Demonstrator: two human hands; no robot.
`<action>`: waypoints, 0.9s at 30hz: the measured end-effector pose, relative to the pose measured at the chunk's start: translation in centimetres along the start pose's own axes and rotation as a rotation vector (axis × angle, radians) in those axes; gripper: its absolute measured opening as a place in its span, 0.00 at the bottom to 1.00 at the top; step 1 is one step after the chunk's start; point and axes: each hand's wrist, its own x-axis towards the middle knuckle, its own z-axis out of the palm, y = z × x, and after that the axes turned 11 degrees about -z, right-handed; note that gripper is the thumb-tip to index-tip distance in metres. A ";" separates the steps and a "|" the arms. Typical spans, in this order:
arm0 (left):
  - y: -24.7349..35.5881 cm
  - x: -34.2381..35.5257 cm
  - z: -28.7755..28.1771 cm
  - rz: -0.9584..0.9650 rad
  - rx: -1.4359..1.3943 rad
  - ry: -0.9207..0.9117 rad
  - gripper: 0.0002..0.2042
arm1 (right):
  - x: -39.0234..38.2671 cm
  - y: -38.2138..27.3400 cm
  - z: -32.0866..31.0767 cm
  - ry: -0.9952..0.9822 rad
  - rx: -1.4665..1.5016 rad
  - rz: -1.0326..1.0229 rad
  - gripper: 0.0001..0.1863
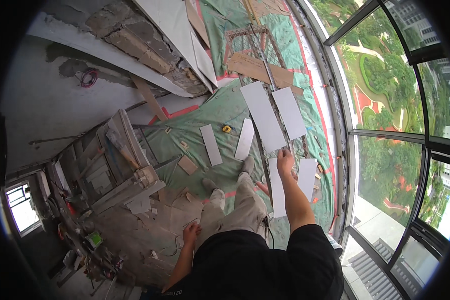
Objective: Measuring and cutting tiles using a manual tile cutter in a construction setting.
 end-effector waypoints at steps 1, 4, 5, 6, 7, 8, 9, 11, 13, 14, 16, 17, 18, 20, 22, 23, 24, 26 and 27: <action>0.3 0.9 -0.2 0.087 0.013 -0.066 0.18 | -1.1 -1.0 0.2 -0.008 -0.033 -0.057 0.17; 3.0 3.7 -1.8 0.064 -0.014 -0.157 0.19 | -4.4 -3.8 0.3 -0.018 -0.055 -0.090 0.15; 4.0 4.3 -2.3 0.056 0.018 -0.149 0.19 | -5.5 -4.5 0.3 -0.021 -0.087 -0.136 0.14; 5.0 4.7 -2.6 0.000 0.089 -0.090 0.18 | -6.4 -5.1 0.4 -0.074 -0.130 -0.113 0.13; 6.3 5.1 -3.1 -0.015 0.116 -0.090 0.19 | -7.1 -5.6 0.6 -0.140 -0.169 -0.076 0.16; 7.3 5.0 -3.4 0.038 0.110 -0.131 0.19 | -7.5 -6.0 0.7 -0.100 -0.160 -0.112 0.16; 8.3 4.8 -3.8 0.054 0.085 -0.125 0.19 | -7.7 -6.3 0.9 -0.102 -0.181 -0.157 0.18; 10.7 4.5 -3.8 0.093 0.072 -0.109 0.19 | -7.0 -6.9 1.6 -0.115 -0.239 -0.261 0.24; 11.8 2.9 -4.0 0.096 -0.020 0.016 0.20 | -5.5 -7.4 2.4 -0.128 -0.193 -0.272 0.24; 12.3 2.2 -3.7 0.155 -0.012 -0.028 0.20 | -4.2 -7.7 2.7 -0.172 -0.180 -0.259 0.24; 12.6 0.7 -2.7 0.101 -0.013 0.048 0.20 | -1.8 -8.3 3.5 -0.146 -0.150 -0.266 0.26; 12.5 0.1 -1.9 0.113 0.008 0.045 0.21 | -0.5 -8.5 3.8 -0.137 -0.157 -0.274 0.25; 12.2 -0.5 -1.1 0.161 -0.008 0.014 0.21 | 0.6 -8.8 4.2 -0.161 -0.163 -0.269 0.24; 11.7 -1.5 0.7 0.155 0.107 0.011 0.20 | 2.5 -9.1 4.7 -0.122 -0.136 -0.284 0.23; 11.3 -2.1 2.4 0.187 0.084 -0.056 0.20 | 3.7 -9.2 5.1 -0.190 -0.157 -0.236 0.22; 11.1 -2.3 3.1 0.116 0.093 -0.039 0.19 | 4.1 -9.2 5.3 -0.161 -0.150 -0.272 0.22; 11.1 -2.5 3.6 0.181 0.069 -0.088 0.19 | 4.4 -9.1 5.4 -0.168 -0.150 -0.270 0.22; 11.2 -2.8 4.4 0.103 0.133 -0.072 0.20 | 4.7 -8.9 5.6 -0.176 -0.150 -0.268 0.22; 11.4 -2.9 4.6 0.155 0.114 -0.104 0.20 | 4.7 -8.8 5.7 -0.172 -0.140 -0.282 0.22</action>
